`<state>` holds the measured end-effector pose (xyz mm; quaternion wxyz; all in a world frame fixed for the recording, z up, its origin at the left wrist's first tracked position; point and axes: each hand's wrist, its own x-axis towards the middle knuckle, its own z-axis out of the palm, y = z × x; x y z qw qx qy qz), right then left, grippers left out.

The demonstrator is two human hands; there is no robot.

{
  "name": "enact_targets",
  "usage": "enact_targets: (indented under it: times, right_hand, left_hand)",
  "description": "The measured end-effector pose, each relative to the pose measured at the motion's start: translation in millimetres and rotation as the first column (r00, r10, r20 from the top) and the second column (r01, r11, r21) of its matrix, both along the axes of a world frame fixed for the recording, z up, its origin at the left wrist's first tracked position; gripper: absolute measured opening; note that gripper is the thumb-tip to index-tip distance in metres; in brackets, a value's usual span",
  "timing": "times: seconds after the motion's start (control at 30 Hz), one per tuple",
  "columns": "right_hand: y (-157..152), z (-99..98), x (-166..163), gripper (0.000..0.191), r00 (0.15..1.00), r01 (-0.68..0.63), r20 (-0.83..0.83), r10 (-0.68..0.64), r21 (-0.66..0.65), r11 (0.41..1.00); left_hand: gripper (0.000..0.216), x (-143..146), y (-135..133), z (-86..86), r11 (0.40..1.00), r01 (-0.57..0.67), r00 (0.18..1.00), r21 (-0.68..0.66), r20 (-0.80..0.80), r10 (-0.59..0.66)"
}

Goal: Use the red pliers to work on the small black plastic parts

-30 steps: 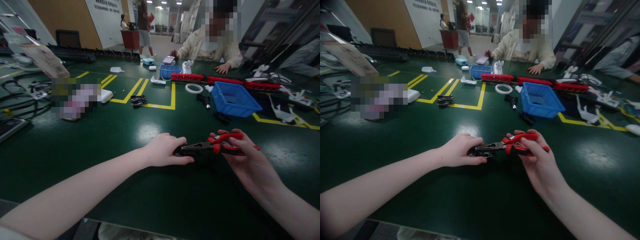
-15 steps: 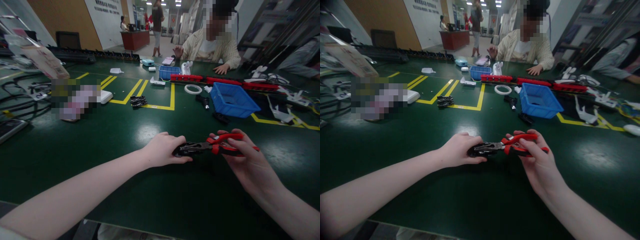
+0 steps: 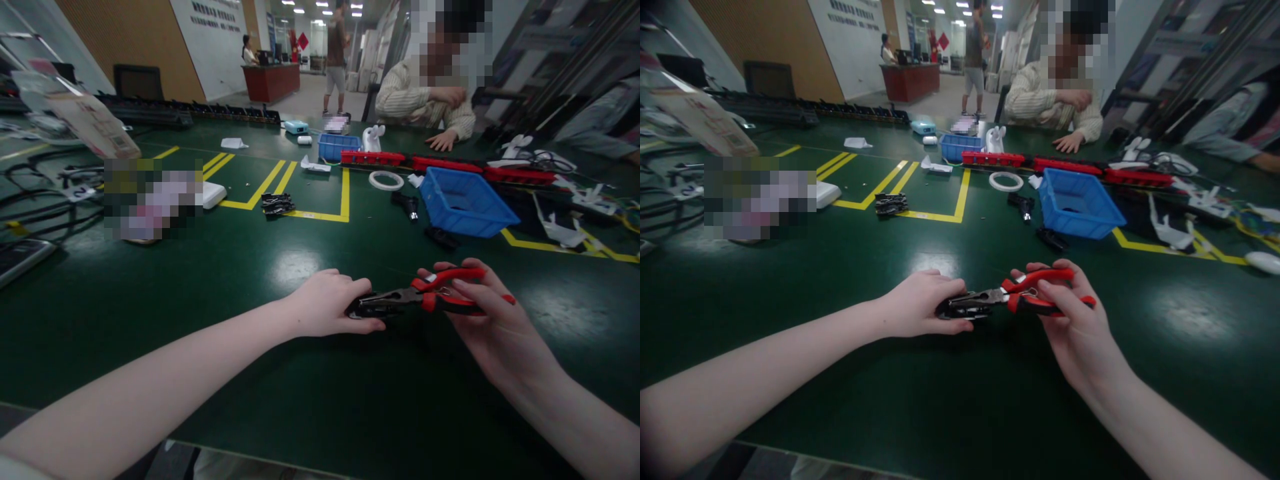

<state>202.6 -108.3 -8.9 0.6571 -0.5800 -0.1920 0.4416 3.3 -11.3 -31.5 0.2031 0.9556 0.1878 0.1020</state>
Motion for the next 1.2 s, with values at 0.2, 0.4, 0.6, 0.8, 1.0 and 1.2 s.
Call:
enact_targets:
  times: [0.2,0.4,0.6,0.8,1.0,1.2]
  right_hand:
    - [-1.4,0.6,2.5,0.044,1.0,-0.013,0.008,0.013,0.026,1.0]
    - [-1.8,3.1,1.8,0.043,0.999,-0.029,0.02,0.029,0.041,0.999]
    - [-2.7,1.4,0.7,0.044,0.999,-0.043,0.012,0.042,0.033,0.999]
    - [-2.6,-1.5,1.3,0.044,0.997,-0.075,-0.026,0.076,0.034,0.997]
    - [-2.1,1.9,0.5,0.045,0.998,-0.066,-0.005,0.066,0.042,0.997]
    - [-5.2,5.2,0.7,0.04,0.996,-0.082,0.041,0.08,0.055,0.995]
  left_hand:
    - [0.039,-0.2,-0.2,0.6,0.999,0.012,1.0,0.033,-0.001,-0.012]
    - [0.043,0.9,1.0,1.4,0.996,0.052,0.998,0.074,-0.038,-0.049]
    - [0.039,-0.3,1.4,-2.2,0.998,0.048,0.999,0.041,0.017,-0.048]
    - [0.039,0.0,0.7,-3.6,0.999,0.028,1.0,0.041,0.011,-0.028]
    - [0.041,0.0,-0.1,-1.5,0.996,0.048,0.999,0.068,-0.014,-0.048]
    - [0.041,-1.0,0.6,-0.4,0.995,0.079,0.997,0.056,-0.02,-0.078]
